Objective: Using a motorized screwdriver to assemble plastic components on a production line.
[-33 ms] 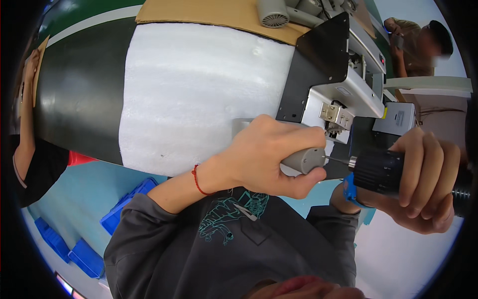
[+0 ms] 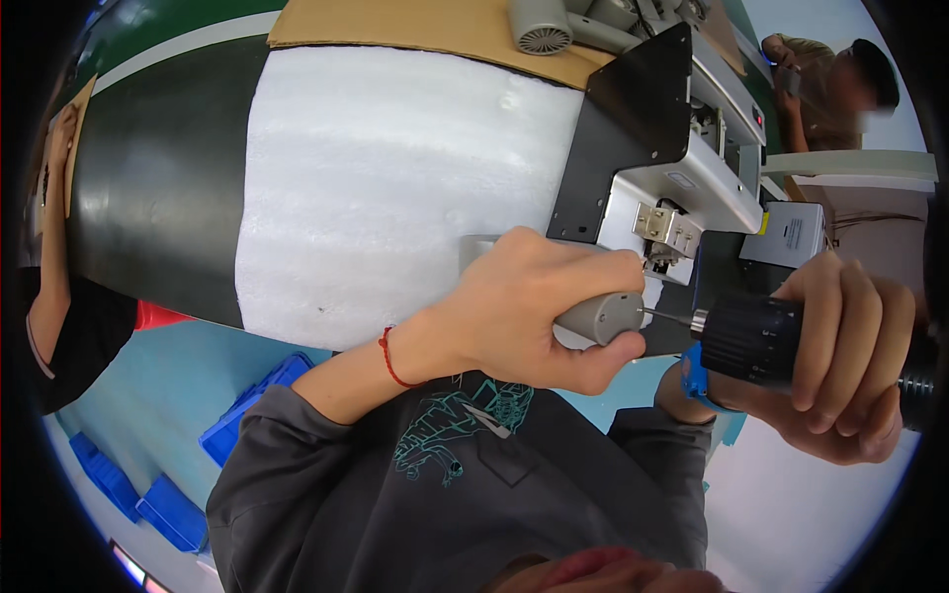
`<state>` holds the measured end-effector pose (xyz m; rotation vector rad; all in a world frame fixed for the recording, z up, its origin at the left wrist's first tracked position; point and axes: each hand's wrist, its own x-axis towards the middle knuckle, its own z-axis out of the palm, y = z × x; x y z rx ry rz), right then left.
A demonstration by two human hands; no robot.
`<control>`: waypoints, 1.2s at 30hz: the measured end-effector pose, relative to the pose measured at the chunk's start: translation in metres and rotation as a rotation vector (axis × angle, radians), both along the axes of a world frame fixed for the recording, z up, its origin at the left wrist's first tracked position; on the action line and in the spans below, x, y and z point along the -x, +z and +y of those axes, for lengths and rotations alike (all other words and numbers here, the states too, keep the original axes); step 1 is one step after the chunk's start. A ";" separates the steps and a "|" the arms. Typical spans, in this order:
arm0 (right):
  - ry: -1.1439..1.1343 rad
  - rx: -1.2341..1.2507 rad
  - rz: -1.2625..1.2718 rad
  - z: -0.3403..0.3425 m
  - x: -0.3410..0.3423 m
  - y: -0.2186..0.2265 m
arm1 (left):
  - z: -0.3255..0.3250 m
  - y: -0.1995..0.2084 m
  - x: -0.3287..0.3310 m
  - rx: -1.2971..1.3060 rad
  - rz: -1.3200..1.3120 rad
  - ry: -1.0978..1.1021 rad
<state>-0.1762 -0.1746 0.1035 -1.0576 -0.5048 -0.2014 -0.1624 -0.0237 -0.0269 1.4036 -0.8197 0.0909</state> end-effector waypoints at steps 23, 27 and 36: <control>0.174 -0.480 0.171 -0.019 0.026 -0.011 | -0.001 0.000 -0.001 -0.001 -0.002 -0.008; 0.214 -0.562 0.172 -0.019 0.024 -0.011 | 0.000 0.003 0.000 -0.043 0.000 0.001; -0.225 -0.206 -0.273 -0.042 0.010 -0.021 | 0.081 0.024 -0.078 -0.550 -0.275 0.268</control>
